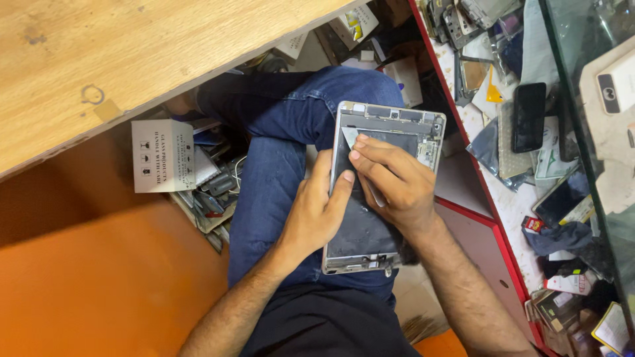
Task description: The person uses a plastic pry tool to separate and adjust internal components of a disassembled smartphone, then applies a liquid from a small bottle to the battery area and wipes it with the tool. The device remains open on the lap throughout.
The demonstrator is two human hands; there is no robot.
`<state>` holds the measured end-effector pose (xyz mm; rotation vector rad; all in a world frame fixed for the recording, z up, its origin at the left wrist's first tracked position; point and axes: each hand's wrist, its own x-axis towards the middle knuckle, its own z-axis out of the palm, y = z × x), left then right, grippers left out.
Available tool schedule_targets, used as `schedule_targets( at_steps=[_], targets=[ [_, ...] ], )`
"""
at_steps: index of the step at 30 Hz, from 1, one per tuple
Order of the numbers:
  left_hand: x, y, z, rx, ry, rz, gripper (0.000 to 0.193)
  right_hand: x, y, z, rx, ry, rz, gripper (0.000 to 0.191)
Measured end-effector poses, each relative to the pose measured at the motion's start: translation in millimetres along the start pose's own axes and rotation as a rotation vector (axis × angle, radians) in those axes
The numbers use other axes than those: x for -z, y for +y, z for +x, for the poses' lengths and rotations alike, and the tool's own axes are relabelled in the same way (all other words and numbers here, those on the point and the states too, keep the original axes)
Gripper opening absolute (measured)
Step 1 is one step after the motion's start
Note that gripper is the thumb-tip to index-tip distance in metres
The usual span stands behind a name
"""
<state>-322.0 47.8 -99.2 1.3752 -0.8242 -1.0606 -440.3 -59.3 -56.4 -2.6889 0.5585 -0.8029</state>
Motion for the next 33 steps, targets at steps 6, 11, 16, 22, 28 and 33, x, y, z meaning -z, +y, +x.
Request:
schedule_targets(
  at_steps=[6, 11, 16, 22, 28, 33],
  targets=[
    [0, -1, 2, 0.094, 0.031, 0.025, 0.029, 2, -2, -12, -0.119, 0.076, -0.001, 0.024],
    [-1, 0, 0, 0.057, 0.009, 0.017, 0.032, 15, 1, -9, -0.126, 0.072, 0.04, 0.023],
    [-2, 0, -1, 0.068, 0.005, 0.038, 0.032, 27, 2, 2, -0.192, -0.011, 0.122, 0.02],
    [-2, 0, -4, 0.073, -0.002, 0.03, 0.032, 38, 3, 12, -0.254, -0.093, 0.099, 0.019],
    [-2, 4, -3, 0.105, -0.039, 0.031, 0.031, 14, -6, -2, -0.078, -0.055, -0.076, 0.023],
    [-3, 6, -6, 0.092, -0.045, 0.049, 0.032, 0, -6, -13, -0.074, 0.023, -0.124, 0.021]
  ],
)
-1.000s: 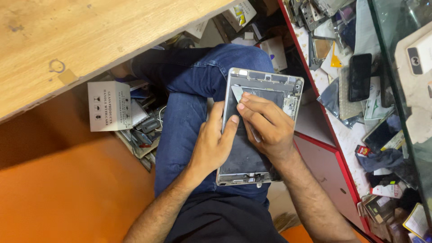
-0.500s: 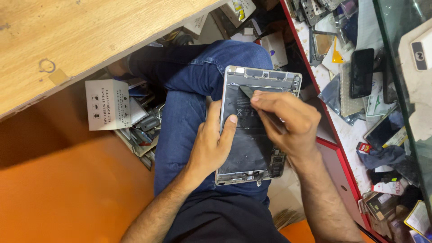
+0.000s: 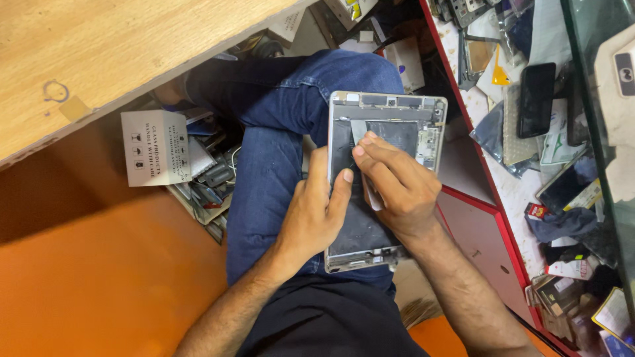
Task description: The person uses a plastic pry tool to separate and adjust internal components of a disassembled smartphone, then applies a liquid from a small bottle to the battery area and wipes it with the tool. The device remains open on the lap throughout.
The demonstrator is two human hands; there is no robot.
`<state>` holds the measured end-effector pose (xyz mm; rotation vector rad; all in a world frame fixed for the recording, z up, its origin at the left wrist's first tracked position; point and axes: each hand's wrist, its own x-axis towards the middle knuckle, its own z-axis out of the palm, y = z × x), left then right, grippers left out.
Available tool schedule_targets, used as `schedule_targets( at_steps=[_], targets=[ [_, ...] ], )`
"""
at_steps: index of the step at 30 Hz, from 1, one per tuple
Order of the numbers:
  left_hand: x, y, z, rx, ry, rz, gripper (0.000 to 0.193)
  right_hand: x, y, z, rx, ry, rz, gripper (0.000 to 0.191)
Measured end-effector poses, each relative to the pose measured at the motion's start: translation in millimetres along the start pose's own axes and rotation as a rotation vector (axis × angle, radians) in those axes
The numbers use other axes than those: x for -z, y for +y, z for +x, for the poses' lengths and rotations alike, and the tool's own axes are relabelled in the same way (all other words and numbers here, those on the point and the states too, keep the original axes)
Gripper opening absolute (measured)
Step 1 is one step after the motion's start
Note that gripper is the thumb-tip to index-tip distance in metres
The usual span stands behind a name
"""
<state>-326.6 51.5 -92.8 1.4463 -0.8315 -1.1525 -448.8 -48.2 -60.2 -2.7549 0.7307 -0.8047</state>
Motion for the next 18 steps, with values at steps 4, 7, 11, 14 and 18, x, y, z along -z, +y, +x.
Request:
schedule_targets(
  at_steps=[4, 7, 11, 14, 18],
  targets=[
    [-1, -2, -1, -0.009, 0.009, 0.001, 0.033, -1, -1, 1, -0.037, 0.0, -0.015, 0.021],
    [-2, -4, -2, -0.05, 0.029, 0.019, 0.032, 1, -3, 5, -0.1, 0.011, 0.047, 0.021],
    [-5, -4, -4, -0.05, 0.033, 0.014, 0.031, 9, -3, 10, -0.204, 0.011, 0.179, 0.018],
    [-6, -3, -6, -0.048, 0.035, 0.012, 0.031, 14, -2, 13, -0.254, -0.004, 0.255, 0.019],
    [-5, -1, -6, -0.007, 0.013, 0.003, 0.032, 14, -1, 15, -0.284, -0.002, 0.302, 0.019]
  ],
)
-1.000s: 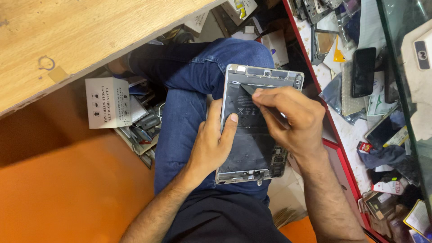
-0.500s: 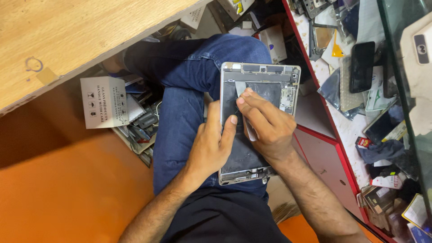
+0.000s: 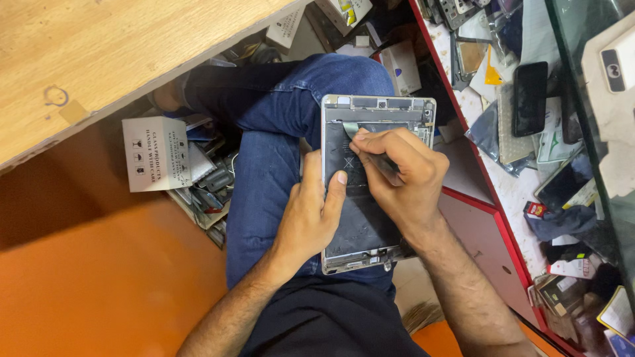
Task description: The person uses a plastic pry tool to separate and adjust internal components of a disassembled smartphone, then applies a liquid from a small bottle to the battery area and wipes it with the tool. The device remains open on the lap throughout.
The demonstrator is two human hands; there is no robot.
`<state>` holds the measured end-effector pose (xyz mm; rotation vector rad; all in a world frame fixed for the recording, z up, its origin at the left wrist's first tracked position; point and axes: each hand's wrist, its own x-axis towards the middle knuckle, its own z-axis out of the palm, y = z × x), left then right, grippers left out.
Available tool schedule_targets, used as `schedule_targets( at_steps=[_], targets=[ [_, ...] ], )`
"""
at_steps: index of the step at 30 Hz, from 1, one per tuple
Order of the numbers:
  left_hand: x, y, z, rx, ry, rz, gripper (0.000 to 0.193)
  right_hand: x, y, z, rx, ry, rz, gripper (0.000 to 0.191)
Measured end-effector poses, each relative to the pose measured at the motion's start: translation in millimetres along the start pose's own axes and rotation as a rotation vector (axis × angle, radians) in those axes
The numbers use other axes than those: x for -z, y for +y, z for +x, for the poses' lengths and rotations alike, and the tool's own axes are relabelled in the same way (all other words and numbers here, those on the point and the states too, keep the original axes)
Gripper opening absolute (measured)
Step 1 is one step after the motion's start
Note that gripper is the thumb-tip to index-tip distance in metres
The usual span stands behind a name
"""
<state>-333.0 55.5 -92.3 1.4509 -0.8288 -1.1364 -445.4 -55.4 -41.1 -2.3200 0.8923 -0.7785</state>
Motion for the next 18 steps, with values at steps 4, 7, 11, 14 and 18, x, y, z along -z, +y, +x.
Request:
schedule_targets(
  at_steps=[4, 7, 11, 14, 18],
  targets=[
    [2, 1, 3, -0.016, 0.003, 0.001, 0.031, -3, 3, -3, 0.156, 0.0, -0.152, 0.018],
    [4, 1, 5, 0.056, -0.008, -0.001, 0.033, -4, 8, -5, 0.251, -0.005, -0.184, 0.021],
    [3, -1, 5, -0.04, 0.012, -0.006, 0.031, -6, 13, -9, 0.263, 0.012, -0.2, 0.021],
    [2, -2, 5, -0.041, -0.002, -0.003, 0.029, -8, 17, -12, 0.284, 0.019, -0.207, 0.02],
    [1, -1, 4, -0.044, -0.011, -0.019, 0.03, -7, 22, -14, 0.316, 0.001, -0.253, 0.017]
  ],
)
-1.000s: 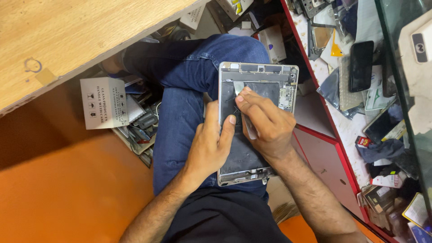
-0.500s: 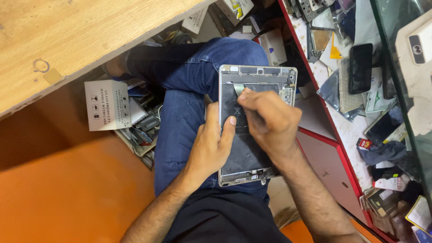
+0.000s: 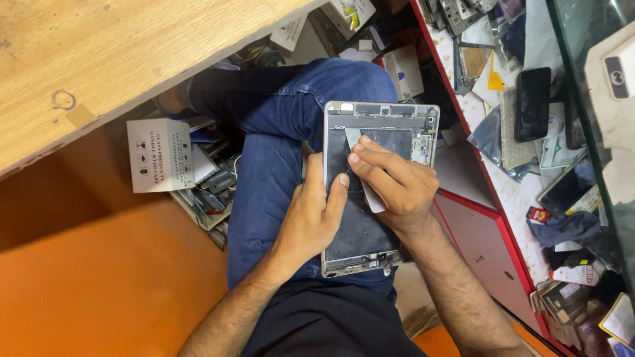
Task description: The person uses a plastic pry tool to separate and adjust internal components of a disassembled smartphone, then applies a liquid from a small bottle to the battery area and wipes it with the tool. The device remains open on the lap throughout.
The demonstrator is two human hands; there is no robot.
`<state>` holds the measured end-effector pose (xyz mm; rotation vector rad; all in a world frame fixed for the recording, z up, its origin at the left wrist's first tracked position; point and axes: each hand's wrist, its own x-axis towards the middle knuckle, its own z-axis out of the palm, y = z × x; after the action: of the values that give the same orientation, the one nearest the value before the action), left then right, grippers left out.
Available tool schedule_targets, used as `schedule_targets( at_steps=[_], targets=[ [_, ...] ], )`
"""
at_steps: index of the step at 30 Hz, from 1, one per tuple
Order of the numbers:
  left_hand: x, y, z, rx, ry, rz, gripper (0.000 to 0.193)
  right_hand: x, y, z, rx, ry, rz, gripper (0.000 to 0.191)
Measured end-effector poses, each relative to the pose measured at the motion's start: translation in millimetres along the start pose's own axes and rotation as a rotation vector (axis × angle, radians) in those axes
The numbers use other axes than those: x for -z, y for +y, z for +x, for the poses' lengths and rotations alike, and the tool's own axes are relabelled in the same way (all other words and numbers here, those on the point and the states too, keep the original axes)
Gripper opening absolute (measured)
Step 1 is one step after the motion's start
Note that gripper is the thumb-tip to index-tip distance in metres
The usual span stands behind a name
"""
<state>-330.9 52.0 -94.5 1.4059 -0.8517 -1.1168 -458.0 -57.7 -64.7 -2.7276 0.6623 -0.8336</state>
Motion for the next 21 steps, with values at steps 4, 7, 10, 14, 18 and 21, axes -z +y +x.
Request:
schedule_targets(
  at_steps=[4, 7, 10, 14, 18, 21],
  targets=[
    [0, -1, 2, 0.022, 0.006, -0.005, 0.029, 3, -1, 1, -0.026, 0.018, 0.032, 0.017],
    [2, -3, 7, -0.017, 0.029, -0.001, 0.025, 9, -9, 2, -0.02, 0.07, 0.176, 0.018],
    [5, -3, 7, 0.004, 0.022, 0.017, 0.028, 14, -10, 6, -0.006, 0.144, 0.126, 0.019],
    [6, -3, 8, 0.018, 0.01, 0.045, 0.027, 18, 4, 16, -0.115, 0.099, 0.217, 0.019],
    [8, -2, 6, -0.013, 0.01, 0.03, 0.026, 12, 8, 24, -0.235, 0.035, 0.309, 0.019],
    [9, -2, 6, 0.054, -0.009, 0.026, 0.028, 6, 16, 35, -0.353, 0.006, 0.423, 0.017]
  ],
)
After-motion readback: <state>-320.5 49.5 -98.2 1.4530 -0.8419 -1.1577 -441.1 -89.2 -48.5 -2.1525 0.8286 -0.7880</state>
